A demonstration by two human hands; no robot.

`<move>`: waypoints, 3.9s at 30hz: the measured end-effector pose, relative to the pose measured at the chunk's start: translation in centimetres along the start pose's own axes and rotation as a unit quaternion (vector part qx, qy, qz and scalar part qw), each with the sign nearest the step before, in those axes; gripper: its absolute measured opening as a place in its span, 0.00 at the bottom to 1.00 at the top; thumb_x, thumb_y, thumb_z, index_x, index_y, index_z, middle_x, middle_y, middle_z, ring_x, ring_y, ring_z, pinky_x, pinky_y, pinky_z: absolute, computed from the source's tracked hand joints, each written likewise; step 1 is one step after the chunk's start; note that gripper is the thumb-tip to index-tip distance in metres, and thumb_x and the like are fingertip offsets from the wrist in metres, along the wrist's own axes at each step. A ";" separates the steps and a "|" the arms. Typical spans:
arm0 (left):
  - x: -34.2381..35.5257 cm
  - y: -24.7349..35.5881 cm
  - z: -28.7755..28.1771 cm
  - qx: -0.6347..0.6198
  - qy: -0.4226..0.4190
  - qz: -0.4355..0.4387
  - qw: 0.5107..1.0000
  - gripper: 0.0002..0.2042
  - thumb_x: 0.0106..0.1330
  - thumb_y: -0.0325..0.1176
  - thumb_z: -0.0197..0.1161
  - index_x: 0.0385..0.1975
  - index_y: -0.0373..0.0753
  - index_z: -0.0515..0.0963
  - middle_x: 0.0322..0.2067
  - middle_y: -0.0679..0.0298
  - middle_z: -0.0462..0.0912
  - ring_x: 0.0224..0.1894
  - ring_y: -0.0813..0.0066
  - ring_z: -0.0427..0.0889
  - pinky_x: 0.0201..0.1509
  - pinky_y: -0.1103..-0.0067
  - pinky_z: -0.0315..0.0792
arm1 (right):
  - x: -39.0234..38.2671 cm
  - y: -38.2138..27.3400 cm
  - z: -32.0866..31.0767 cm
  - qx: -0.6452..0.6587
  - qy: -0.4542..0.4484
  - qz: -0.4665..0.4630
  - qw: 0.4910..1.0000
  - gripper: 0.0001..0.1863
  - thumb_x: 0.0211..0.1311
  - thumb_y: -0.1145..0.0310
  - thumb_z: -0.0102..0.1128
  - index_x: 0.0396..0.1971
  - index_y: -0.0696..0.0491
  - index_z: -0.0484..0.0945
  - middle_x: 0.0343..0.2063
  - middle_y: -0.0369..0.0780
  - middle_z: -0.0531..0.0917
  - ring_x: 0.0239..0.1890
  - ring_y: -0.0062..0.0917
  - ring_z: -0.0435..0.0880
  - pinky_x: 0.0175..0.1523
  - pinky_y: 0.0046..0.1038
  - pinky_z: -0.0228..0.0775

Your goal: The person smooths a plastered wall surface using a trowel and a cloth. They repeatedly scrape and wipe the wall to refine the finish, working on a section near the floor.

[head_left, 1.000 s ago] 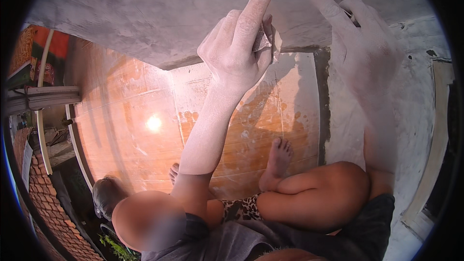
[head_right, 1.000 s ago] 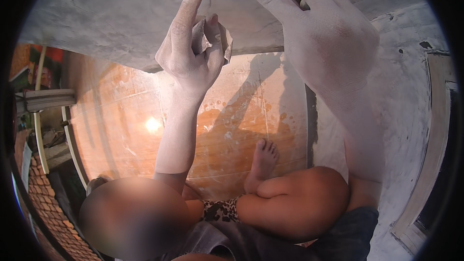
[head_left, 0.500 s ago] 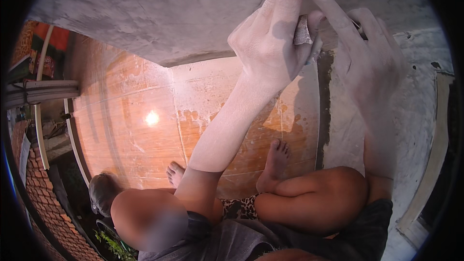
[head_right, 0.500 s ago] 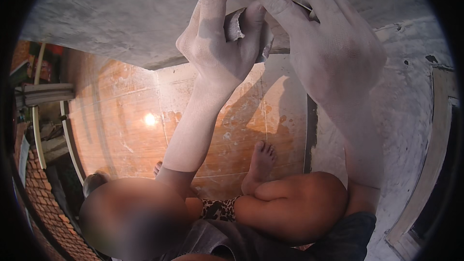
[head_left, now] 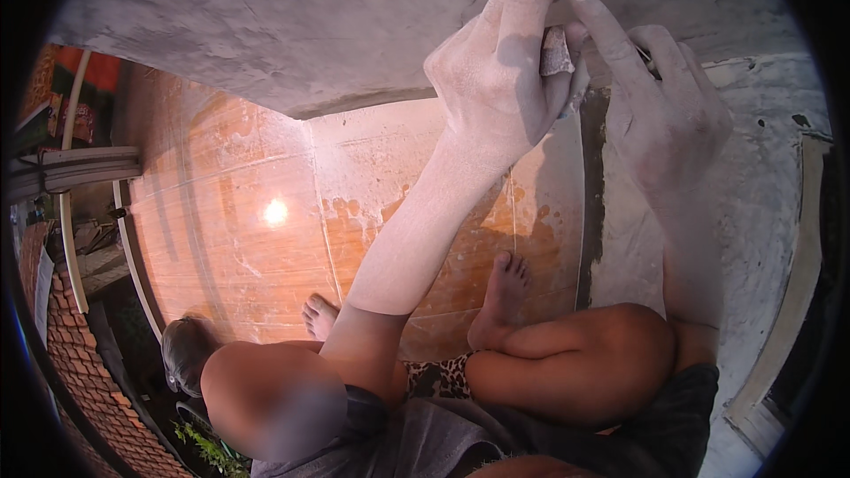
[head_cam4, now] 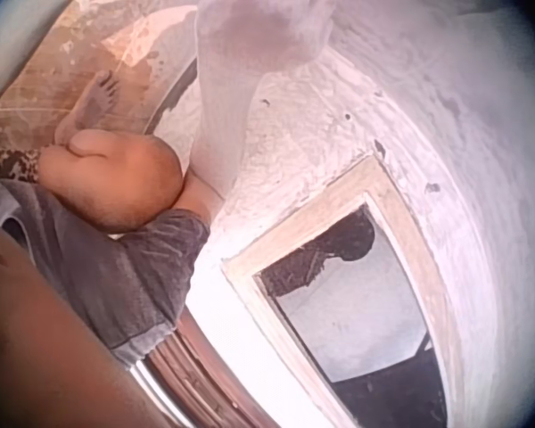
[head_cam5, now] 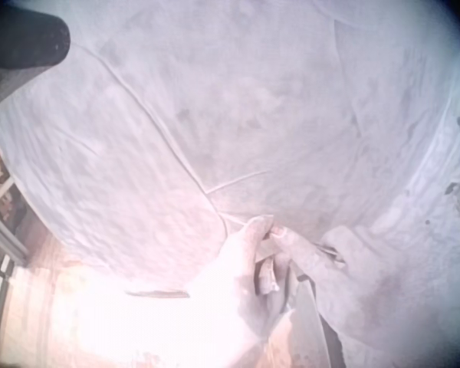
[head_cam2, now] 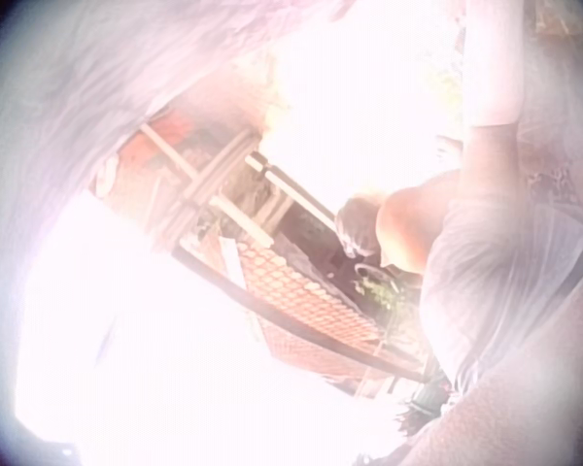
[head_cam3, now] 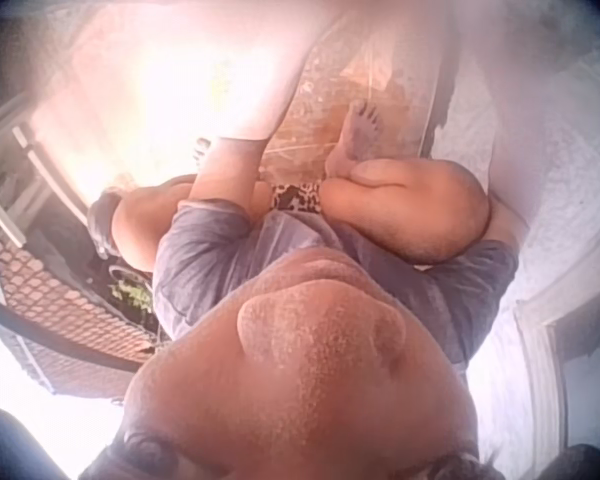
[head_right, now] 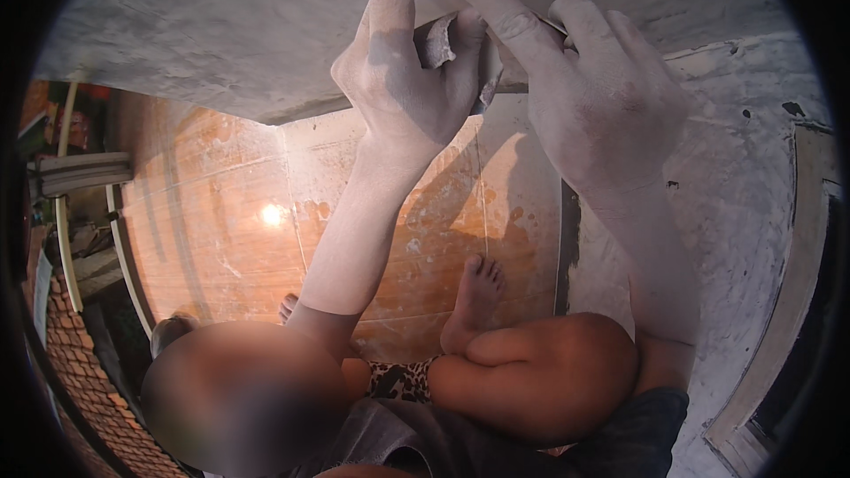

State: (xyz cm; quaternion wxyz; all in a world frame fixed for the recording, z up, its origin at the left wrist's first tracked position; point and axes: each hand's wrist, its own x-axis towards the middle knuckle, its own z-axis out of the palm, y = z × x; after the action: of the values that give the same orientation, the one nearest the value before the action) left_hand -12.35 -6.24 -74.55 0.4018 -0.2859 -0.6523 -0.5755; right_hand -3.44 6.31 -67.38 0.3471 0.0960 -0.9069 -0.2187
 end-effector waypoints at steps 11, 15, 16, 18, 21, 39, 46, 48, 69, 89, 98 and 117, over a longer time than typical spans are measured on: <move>-0.6 0.1 0.0 -0.017 -0.037 -0.037 0.998 0.15 0.59 0.29 0.71 0.47 0.41 0.80 0.33 0.65 0.85 0.22 0.72 0.82 0.22 0.78 0.71 | -0.4 -0.1 0.3 0.008 -0.020 0.009 1.000 0.32 0.51 0.74 0.62 0.58 0.31 0.85 0.28 0.26 0.76 0.27 0.16 0.80 0.28 0.23 0.74; -0.8 -0.3 0.3 0.008 -0.025 -0.004 1.000 0.15 0.59 0.29 0.71 0.47 0.41 0.80 0.33 0.64 0.85 0.23 0.71 0.83 0.23 0.77 0.71 | -0.7 0.0 0.9 0.012 -0.001 0.004 1.000 0.32 0.52 0.74 0.62 0.58 0.30 0.84 0.27 0.26 0.76 0.27 0.16 0.79 0.28 0.23 0.73; -0.8 -0.3 0.4 0.004 -0.021 -0.004 1.000 0.15 0.59 0.29 0.71 0.47 0.41 0.80 0.33 0.64 0.85 0.23 0.71 0.83 0.23 0.77 0.71 | -0.8 -0.1 1.0 0.016 0.000 0.008 1.000 0.32 0.52 0.74 0.61 0.59 0.30 0.84 0.27 0.26 0.76 0.26 0.16 0.79 0.28 0.23 0.73; -0.9 -0.4 0.6 -0.005 -0.016 -0.003 1.000 0.15 0.59 0.28 0.70 0.47 0.41 0.80 0.33 0.63 0.85 0.24 0.70 0.83 0.23 0.77 0.72 | -1.0 -0.1 1.1 0.022 -0.001 0.013 1.000 0.32 0.53 0.75 0.61 0.59 0.31 0.84 0.27 0.26 0.76 0.26 0.16 0.78 0.29 0.23 0.73; -0.9 -0.3 0.5 -0.009 -0.022 -0.009 1.000 0.16 0.59 0.28 0.70 0.47 0.40 0.80 0.34 0.62 0.84 0.24 0.69 0.83 0.24 0.76 0.73 | -1.1 -0.2 1.1 0.030 -0.008 0.016 0.999 0.31 0.53 0.75 0.61 0.58 0.31 0.85 0.27 0.26 0.76 0.27 0.16 0.79 0.29 0.23 0.73; -2.7 -0.9 1.2 0.003 -0.030 -0.009 1.000 0.17 0.54 0.26 0.68 0.46 0.42 0.81 0.36 0.64 0.85 0.23 0.71 0.82 0.24 0.78 0.72 | -3.3 -0.9 4.4 0.090 0.046 0.044 0.994 0.32 0.50 0.79 0.62 0.56 0.33 0.86 0.25 0.27 0.75 0.24 0.15 0.76 0.26 0.20 0.71; -2.4 -1.0 0.5 0.032 -0.071 -0.019 0.997 0.18 0.55 0.26 0.68 0.48 0.42 0.80 0.35 0.65 0.84 0.23 0.71 0.82 0.24 0.77 0.72 | -3.2 -0.6 5.6 0.112 0.081 0.040 0.990 0.34 0.50 0.78 0.62 0.56 0.29 0.86 0.24 0.25 0.73 0.23 0.13 0.75 0.24 0.19 0.70; -2.7 -0.8 0.2 0.044 -0.093 -0.032 0.994 0.19 0.55 0.27 0.68 0.48 0.42 0.80 0.36 0.66 0.84 0.24 0.71 0.82 0.24 0.77 0.72 | -3.6 -0.9 5.8 0.128 0.063 0.043 0.989 0.33 0.50 0.78 0.62 0.56 0.29 0.86 0.24 0.25 0.73 0.23 0.13 0.75 0.24 0.19 0.71; -1.2 0.5 2.8 0.045 -0.015 -0.093 0.995 0.06 0.65 0.31 0.65 0.39 0.42 0.78 0.24 0.61 0.81 0.23 0.64 0.82 0.26 0.72 0.73 | -0.9 2.7 3.9 0.093 0.005 -0.022 0.995 0.35 0.51 0.81 0.60 0.59 0.32 0.84 0.27 0.28 0.78 0.29 0.19 0.79 0.41 0.28 0.70; -1.0 0.5 2.6 0.025 -0.002 -0.076 0.997 0.17 0.52 0.25 0.70 0.43 0.42 0.78 0.32 0.64 0.84 0.28 0.64 0.84 0.28 0.72 0.76 | -0.6 2.2 3.3 -0.004 0.033 -0.022 0.999 0.31 0.50 0.77 0.62 0.53 0.29 0.88 0.30 0.20 0.83 0.31 0.08 0.78 0.45 0.23 0.57; -1.9 -0.4 2.6 0.044 -0.012 -0.080 0.996 0.16 0.52 0.26 0.71 0.42 0.42 0.79 0.33 0.62 0.84 0.29 0.61 0.85 0.29 0.72 0.76 | -1.1 1.2 3.3 -0.009 -0.016 0.002 1.000 0.32 0.51 0.76 0.59 0.55 0.29 0.87 0.30 0.19 0.82 0.28 0.08 0.76 0.42 0.24 0.54; -2.8 -0.5 2.4 0.028 -0.022 -0.113 0.993 0.15 0.52 0.26 0.70 0.41 0.43 0.80 0.33 0.64 0.85 0.31 0.63 0.85 0.32 0.70 0.78 | -2.4 0.9 4.7 0.018 -0.032 0.004 0.999 0.33 0.54 0.75 0.61 0.59 0.27 0.84 0.32 0.20 0.81 0.29 0.09 0.76 0.43 0.26 0.51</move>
State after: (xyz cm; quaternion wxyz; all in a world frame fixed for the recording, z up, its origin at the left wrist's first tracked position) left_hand -11.78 -3.70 -77.25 0.3273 -0.2114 -0.7052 -0.5923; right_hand -4.84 9.49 -71.49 0.3174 0.0917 -0.9216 -0.2040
